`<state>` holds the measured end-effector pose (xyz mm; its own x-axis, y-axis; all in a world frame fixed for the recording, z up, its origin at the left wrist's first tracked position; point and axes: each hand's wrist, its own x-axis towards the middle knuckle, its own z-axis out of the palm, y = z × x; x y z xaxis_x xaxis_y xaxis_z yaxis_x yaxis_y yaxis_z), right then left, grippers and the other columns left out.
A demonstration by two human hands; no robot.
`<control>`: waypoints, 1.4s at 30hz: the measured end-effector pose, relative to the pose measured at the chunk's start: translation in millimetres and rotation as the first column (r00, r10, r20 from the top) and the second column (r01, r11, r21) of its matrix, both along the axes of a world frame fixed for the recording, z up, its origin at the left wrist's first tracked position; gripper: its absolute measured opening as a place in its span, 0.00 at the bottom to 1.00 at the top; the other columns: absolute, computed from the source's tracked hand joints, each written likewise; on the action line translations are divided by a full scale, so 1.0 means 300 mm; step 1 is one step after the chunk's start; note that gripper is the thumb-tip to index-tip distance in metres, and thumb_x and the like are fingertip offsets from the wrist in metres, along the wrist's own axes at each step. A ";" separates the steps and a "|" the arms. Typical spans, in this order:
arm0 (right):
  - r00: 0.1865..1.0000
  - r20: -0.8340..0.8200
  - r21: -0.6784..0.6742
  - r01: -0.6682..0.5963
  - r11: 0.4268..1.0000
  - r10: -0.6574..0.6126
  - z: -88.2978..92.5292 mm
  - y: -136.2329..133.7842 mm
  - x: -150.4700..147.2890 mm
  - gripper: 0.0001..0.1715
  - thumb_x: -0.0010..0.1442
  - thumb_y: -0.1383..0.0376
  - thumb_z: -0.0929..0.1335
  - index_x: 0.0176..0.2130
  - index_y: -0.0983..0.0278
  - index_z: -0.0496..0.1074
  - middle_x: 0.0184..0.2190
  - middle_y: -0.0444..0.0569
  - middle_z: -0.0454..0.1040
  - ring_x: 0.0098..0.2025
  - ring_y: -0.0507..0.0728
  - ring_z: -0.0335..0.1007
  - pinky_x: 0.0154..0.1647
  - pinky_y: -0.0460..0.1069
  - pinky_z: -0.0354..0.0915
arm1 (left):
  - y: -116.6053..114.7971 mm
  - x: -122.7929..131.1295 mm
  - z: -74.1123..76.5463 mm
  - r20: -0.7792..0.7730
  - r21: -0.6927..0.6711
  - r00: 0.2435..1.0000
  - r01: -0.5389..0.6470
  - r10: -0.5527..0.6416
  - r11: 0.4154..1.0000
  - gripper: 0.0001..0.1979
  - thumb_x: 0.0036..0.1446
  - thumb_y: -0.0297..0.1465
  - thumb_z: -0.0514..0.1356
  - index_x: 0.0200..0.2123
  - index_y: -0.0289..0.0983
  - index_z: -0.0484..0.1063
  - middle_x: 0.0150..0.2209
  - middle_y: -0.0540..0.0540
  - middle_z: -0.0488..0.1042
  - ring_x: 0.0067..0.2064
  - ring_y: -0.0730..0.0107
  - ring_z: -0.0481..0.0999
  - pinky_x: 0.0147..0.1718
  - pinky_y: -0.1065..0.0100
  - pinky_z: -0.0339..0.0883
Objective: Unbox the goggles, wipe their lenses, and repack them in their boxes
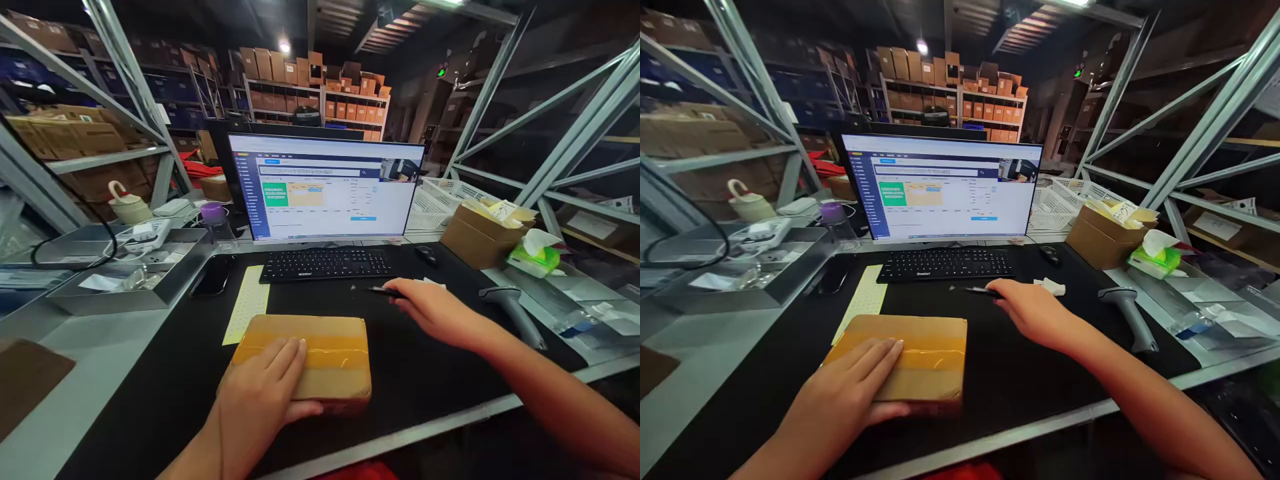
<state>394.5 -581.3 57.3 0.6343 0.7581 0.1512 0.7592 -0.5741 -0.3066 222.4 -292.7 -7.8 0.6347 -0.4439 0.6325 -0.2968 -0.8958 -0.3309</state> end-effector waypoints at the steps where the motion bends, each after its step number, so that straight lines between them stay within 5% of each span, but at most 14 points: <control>1: 1.000 -0.004 0.034 -0.017 0.999 0.017 -0.027 0.022 0.000 0.19 0.68 0.66 0.60 0.56 0.64 0.69 0.52 0.56 0.76 0.50 0.62 0.74 0.51 0.56 0.67 | 0.001 -0.001 -0.002 -0.001 0.002 1.000 -0.002 0.002 1.000 0.36 0.68 0.52 0.41 0.44 0.28 0.76 0.40 0.37 0.81 0.40 0.57 0.81 0.37 0.61 0.72; 5: 0.967 -0.253 0.251 0.034 0.967 0.032 -0.103 0.119 0.016 0.16 0.65 0.61 0.66 0.51 0.64 0.68 0.42 0.50 0.75 0.40 0.57 0.71 0.44 0.52 0.66 | -0.008 -0.012 -0.019 -0.018 0.017 0.999 -0.031 0.031 0.999 0.34 0.68 0.51 0.46 0.50 0.26 0.73 0.45 0.34 0.80 0.43 0.53 0.80 0.40 0.59 0.71; 9: 0.749 -0.630 0.367 0.052 0.929 0.207 -0.162 0.238 0.027 0.36 0.49 0.56 0.77 0.53 0.65 0.67 0.42 0.46 0.71 0.37 0.53 0.66 0.39 0.49 0.66 | -0.028 -0.020 -0.030 -0.030 0.028 0.996 -0.085 0.086 0.996 0.36 0.67 0.53 0.46 0.51 0.25 0.72 0.45 0.32 0.79 0.43 0.48 0.80 0.39 0.56 0.71; 12: 0.584 -0.755 0.404 0.055 0.913 0.299 -0.205 0.287 0.004 0.34 0.47 0.58 0.78 0.50 0.64 0.68 0.43 0.45 0.70 0.42 0.55 0.68 0.45 0.50 0.66 | -0.029 -0.020 -0.033 -0.013 0.031 0.996 -0.085 0.085 0.996 0.33 0.68 0.51 0.47 0.51 0.25 0.72 0.45 0.32 0.80 0.43 0.50 0.81 0.39 0.57 0.71; 15: 0.520 -0.771 0.481 0.095 0.872 0.369 -0.224 0.284 -0.029 0.30 0.51 0.59 0.76 0.51 0.63 0.67 0.43 0.44 0.70 0.44 0.55 0.69 0.47 0.50 0.66 | -0.019 -0.013 -0.033 0.028 -0.002 0.999 -0.037 0.037 0.999 0.32 0.66 0.54 0.48 0.48 0.29 0.73 0.41 0.36 0.81 0.41 0.54 0.81 0.40 0.60 0.71; 21: 0.673 -0.684 0.422 0.049 0.905 0.283 -0.210 0.270 -0.047 0.27 0.53 0.64 0.74 0.51 0.62 0.67 0.49 0.47 0.71 0.46 0.57 0.69 0.47 0.50 0.66 | -0.007 -0.002 -0.025 0.010 -0.100 0.999 -0.040 0.041 0.994 0.34 0.63 0.58 0.48 0.43 0.32 0.75 0.39 0.38 0.80 0.39 0.55 0.81 0.36 0.60 0.72; 25: 0.739 -0.640 0.331 0.015 0.943 0.212 -0.181 0.263 -0.033 0.27 0.54 0.58 0.75 0.50 0.64 0.68 0.47 0.49 0.74 0.46 0.59 0.71 0.45 0.51 0.67 | 0.009 -0.044 -0.075 0.071 -0.118 0.997 -0.023 0.032 0.993 0.24 0.66 0.47 0.56 0.48 0.32 0.75 0.42 0.38 0.79 0.43 0.54 0.81 0.40 0.58 0.73; 30: 0.984 -0.159 0.087 -0.072 0.994 0.085 -0.051 0.300 -0.055 0.17 0.68 0.57 0.65 0.52 0.60 0.73 0.48 0.51 0.79 0.48 0.62 0.75 0.48 0.54 0.66 | 0.000 -0.111 -0.181 0.199 -0.353 0.980 0.081 -0.010 0.932 0.18 0.58 0.27 0.67 0.52 0.35 0.73 0.42 0.43 0.80 0.47 0.60 0.80 0.50 0.60 0.75; 35: 0.939 0.095 -0.232 -0.301 0.925 0.329 0.067 0.473 -0.141 0.20 0.69 0.60 0.62 0.57 0.54 0.74 0.41 0.51 0.82 0.40 0.61 0.80 0.39 0.51 0.68 | -0.038 -0.123 -0.199 0.299 -0.455 0.952 0.085 0.062 0.886 0.09 0.60 0.27 0.66 0.44 0.35 0.75 0.35 0.46 0.78 0.42 0.64 0.80 0.47 0.62 0.78; 42: 0.850 0.218 -0.468 -0.340 0.816 0.480 0.126 0.620 -0.241 0.14 0.62 0.70 0.68 0.46 0.62 0.79 0.33 0.54 0.81 0.33 0.62 0.80 0.32 0.50 0.69 | -0.048 -0.124 -0.200 0.309 -0.494 0.948 0.096 0.071 0.864 0.08 0.61 0.28 0.64 0.44 0.34 0.74 0.36 0.44 0.77 0.43 0.62 0.79 0.47 0.61 0.78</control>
<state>322.3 -395.3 95.0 0.2205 0.9715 -0.0869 0.9639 -0.2034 0.1718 185.4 -307.0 -67.9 0.3679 -0.0230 0.9296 -0.2676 -0.9600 0.0822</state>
